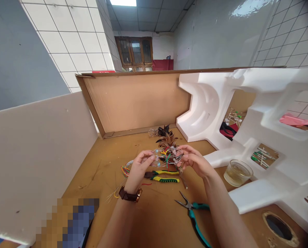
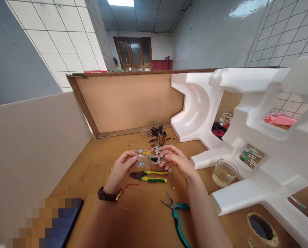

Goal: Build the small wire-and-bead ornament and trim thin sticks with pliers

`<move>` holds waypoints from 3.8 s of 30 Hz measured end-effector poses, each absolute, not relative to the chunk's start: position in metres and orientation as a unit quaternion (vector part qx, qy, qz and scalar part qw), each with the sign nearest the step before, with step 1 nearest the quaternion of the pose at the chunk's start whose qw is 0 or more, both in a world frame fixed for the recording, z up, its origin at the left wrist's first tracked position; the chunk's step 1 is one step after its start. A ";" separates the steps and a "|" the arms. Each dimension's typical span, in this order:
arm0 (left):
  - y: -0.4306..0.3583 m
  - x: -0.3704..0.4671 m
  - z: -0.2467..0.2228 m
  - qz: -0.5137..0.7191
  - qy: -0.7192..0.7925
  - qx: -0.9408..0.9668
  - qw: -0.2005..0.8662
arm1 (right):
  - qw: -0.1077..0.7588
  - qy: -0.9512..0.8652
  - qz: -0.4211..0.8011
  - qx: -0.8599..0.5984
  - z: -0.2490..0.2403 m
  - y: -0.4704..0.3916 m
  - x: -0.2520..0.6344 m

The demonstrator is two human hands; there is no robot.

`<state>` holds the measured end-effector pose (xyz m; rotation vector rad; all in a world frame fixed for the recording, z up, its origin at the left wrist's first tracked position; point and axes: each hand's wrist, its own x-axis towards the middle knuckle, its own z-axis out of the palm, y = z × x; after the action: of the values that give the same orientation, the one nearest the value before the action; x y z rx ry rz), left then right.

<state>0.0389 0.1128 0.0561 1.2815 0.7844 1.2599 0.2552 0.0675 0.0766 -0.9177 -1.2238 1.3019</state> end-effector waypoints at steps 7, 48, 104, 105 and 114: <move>0.104 0.055 0.053 0.553 0.313 0.556 0.536 | 0.520 -0.546 0.500 -0.426 0.081 0.061 0.228; 0.094 0.065 0.053 0.591 0.254 0.563 0.518 | 0.524 -0.604 0.438 -0.410 0.082 0.058 0.231; 0.114 0.041 0.053 0.469 0.243 0.412 0.742 | 0.452 -0.616 0.494 -0.415 0.060 0.074 0.226; 0.114 0.041 0.052 0.472 0.243 0.413 0.740 | 0.465 -0.603 0.492 -0.423 0.060 0.076 0.227; 0.120 0.041 0.047 0.551 0.276 0.439 0.654 | 0.556 -0.547 0.417 -0.467 0.066 0.081 0.232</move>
<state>0.0408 0.1198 0.0475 0.9949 0.6268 1.2501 0.2319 0.0808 0.0658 -1.1024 -1.2914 0.9846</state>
